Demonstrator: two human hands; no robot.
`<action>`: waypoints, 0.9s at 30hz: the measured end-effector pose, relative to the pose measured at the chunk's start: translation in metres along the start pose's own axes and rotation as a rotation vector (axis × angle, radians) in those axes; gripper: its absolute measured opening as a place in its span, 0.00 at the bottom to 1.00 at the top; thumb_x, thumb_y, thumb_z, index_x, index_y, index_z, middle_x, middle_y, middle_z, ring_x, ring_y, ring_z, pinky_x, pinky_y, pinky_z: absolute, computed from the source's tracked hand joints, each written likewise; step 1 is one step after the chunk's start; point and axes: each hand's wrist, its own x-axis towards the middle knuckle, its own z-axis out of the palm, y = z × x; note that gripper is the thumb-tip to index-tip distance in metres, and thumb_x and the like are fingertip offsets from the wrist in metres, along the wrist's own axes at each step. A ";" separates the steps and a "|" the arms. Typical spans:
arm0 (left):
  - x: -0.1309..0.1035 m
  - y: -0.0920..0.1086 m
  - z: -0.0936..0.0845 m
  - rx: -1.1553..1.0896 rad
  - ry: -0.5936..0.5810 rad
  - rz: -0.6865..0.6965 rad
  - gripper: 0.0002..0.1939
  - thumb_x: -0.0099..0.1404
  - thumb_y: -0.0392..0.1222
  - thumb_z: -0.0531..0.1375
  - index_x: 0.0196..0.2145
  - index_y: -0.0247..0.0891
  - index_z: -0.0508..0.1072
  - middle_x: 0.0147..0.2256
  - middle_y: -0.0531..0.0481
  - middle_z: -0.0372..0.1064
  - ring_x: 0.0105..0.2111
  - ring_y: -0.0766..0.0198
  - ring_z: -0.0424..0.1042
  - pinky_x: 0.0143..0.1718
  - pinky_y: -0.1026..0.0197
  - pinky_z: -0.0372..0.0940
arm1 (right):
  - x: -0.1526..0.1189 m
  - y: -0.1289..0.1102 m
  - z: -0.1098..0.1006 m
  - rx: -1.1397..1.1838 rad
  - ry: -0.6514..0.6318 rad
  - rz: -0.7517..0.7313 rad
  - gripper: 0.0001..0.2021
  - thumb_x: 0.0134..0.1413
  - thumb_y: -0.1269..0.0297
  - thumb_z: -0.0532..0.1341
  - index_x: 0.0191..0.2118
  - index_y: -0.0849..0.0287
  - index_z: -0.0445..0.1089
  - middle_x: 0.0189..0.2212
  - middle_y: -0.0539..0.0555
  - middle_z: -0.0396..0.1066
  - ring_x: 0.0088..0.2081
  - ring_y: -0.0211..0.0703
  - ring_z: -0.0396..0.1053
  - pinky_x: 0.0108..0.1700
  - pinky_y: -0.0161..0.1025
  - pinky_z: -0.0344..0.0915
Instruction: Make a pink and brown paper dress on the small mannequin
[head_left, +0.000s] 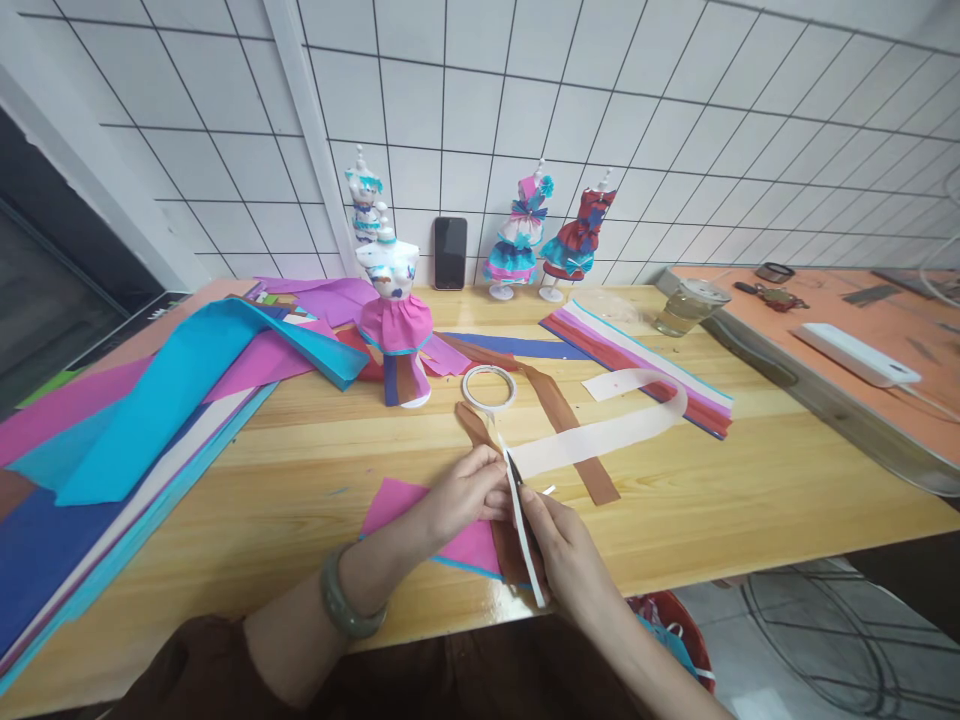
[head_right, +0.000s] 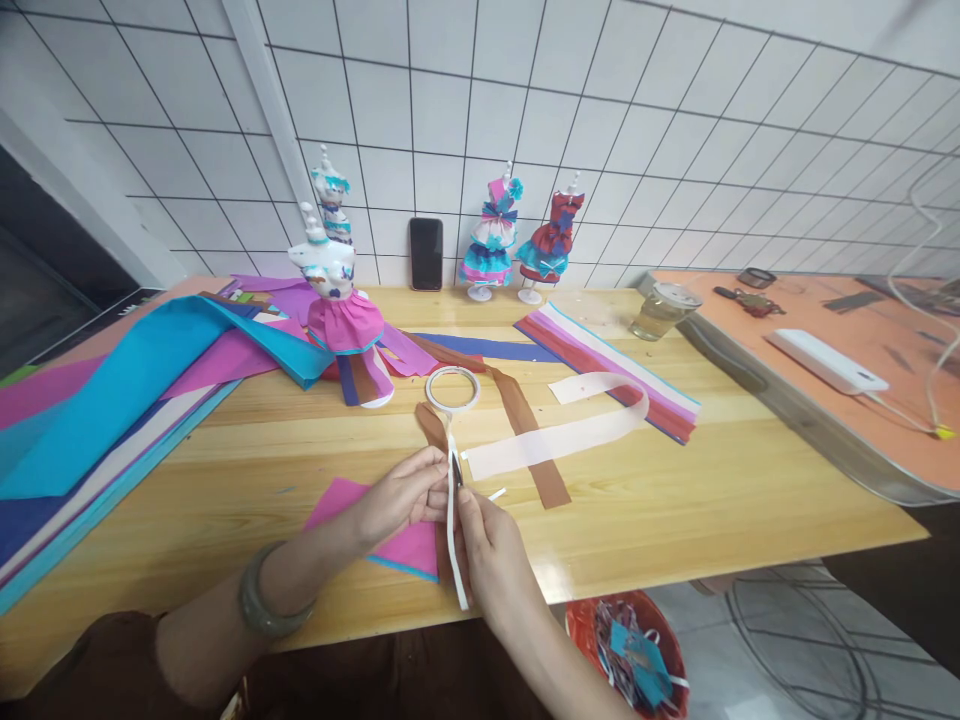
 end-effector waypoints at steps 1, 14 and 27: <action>0.000 0.000 -0.001 -0.019 -0.019 -0.002 0.12 0.58 0.48 0.55 0.30 0.37 0.57 0.26 0.54 0.64 0.24 0.69 0.68 0.32 0.61 0.63 | -0.001 0.000 0.000 0.011 -0.001 0.032 0.22 0.58 0.47 0.45 0.24 0.58 0.58 0.09 0.43 0.55 0.12 0.33 0.52 0.18 0.32 0.53; -0.003 0.005 -0.003 -0.045 -0.079 -0.017 0.12 0.62 0.49 0.51 0.35 0.38 0.58 0.30 0.48 0.68 0.26 0.63 0.72 0.31 0.56 0.67 | 0.003 -0.004 -0.013 0.293 -0.127 0.125 0.26 0.55 0.48 0.51 0.13 0.60 0.56 0.04 0.44 0.51 0.06 0.28 0.49 0.11 0.28 0.45; -0.001 0.006 -0.007 -0.017 -0.125 -0.034 0.16 0.60 0.52 0.55 0.38 0.37 0.59 0.34 0.44 0.69 0.28 0.59 0.74 0.24 0.62 0.68 | 0.009 -0.011 -0.029 0.579 -0.207 0.342 0.24 0.53 0.50 0.54 0.15 0.62 0.58 0.05 0.43 0.51 0.05 0.26 0.47 0.08 0.25 0.40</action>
